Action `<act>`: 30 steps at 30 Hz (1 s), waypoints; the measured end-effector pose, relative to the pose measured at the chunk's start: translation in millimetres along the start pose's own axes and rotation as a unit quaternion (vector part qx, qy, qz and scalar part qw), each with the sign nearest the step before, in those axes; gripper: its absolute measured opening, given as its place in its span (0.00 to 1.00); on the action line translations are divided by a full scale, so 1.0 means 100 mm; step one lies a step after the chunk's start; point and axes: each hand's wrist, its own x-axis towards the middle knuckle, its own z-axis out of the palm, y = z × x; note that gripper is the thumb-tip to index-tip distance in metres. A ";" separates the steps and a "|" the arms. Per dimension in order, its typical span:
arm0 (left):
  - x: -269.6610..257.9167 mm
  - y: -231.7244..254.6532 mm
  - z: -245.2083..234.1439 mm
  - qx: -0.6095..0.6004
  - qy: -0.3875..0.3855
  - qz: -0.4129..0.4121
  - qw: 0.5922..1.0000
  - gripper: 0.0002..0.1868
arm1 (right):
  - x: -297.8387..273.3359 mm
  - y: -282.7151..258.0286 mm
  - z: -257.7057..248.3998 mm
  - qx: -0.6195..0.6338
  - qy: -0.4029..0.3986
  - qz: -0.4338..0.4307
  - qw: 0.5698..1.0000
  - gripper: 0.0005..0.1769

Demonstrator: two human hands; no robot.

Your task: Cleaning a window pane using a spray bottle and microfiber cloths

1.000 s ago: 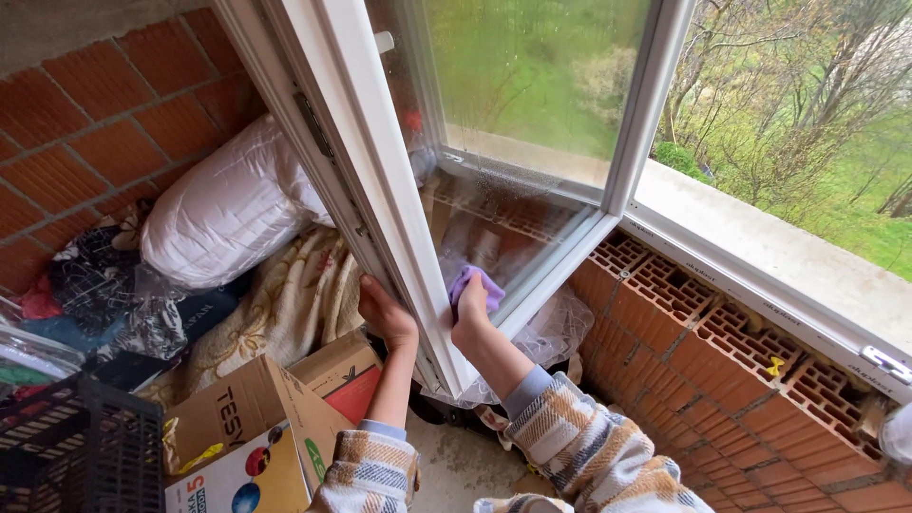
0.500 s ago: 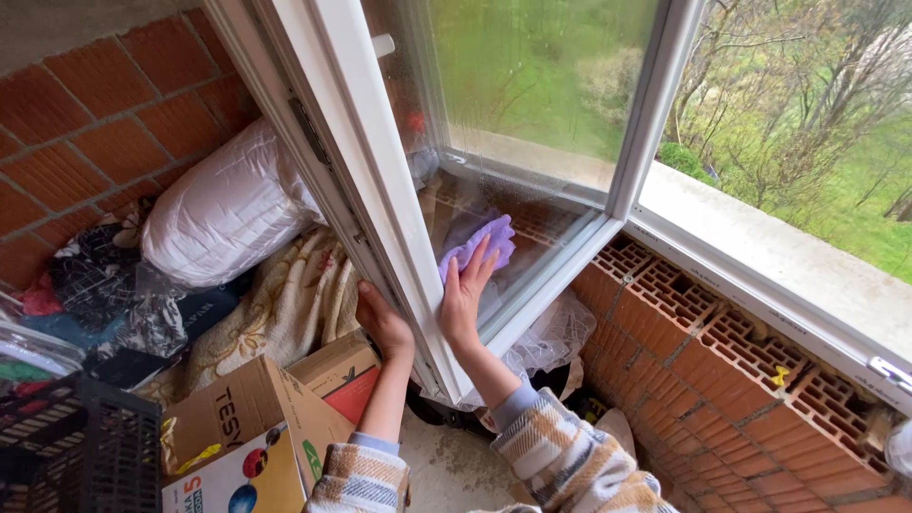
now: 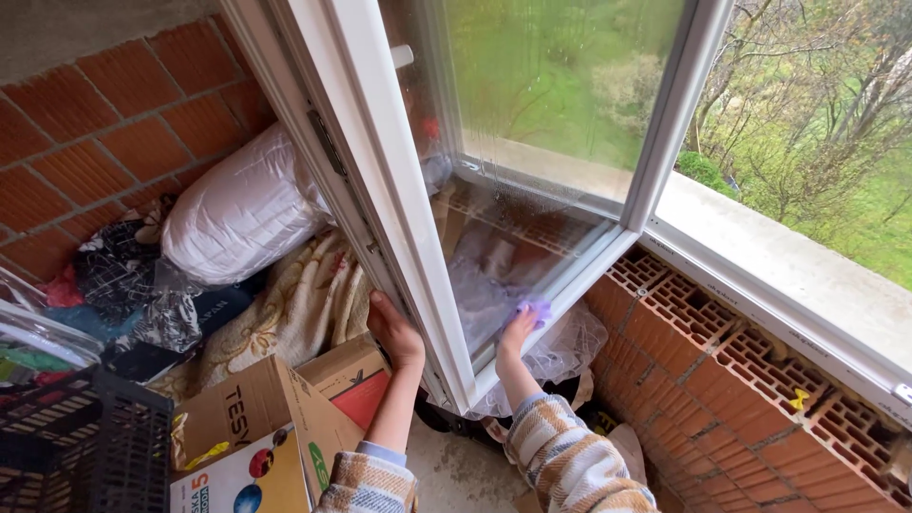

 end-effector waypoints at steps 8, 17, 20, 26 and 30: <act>0.06 -0.25 0.04 0.008 0.006 -0.007 1.000 0.27 | 0.82 -2.39 -2.46 0.341 -0.109 0.563 0.745 0.48; 0.23 -1.31 0.00 -0.010 -0.007 0.023 1.000 0.26 | 0.71 -2.80 -2.61 0.385 -0.210 0.308 0.845 0.42; 0.35 -2.05 -0.01 -0.022 -0.027 0.037 0.999 0.26 | 1.18 -3.23 -3.13 0.425 -0.226 0.235 0.844 0.42; 0.51 -2.39 0.02 -0.030 -0.063 0.073 0.995 0.26 | 2.03 -3.87 -3.92 0.520 -0.035 -0.022 0.853 0.31; 0.57 -2.44 0.08 -0.036 -0.068 0.077 0.994 0.26 | 2.17 -3.81 -4.15 0.568 -0.013 -0.042 0.822 0.26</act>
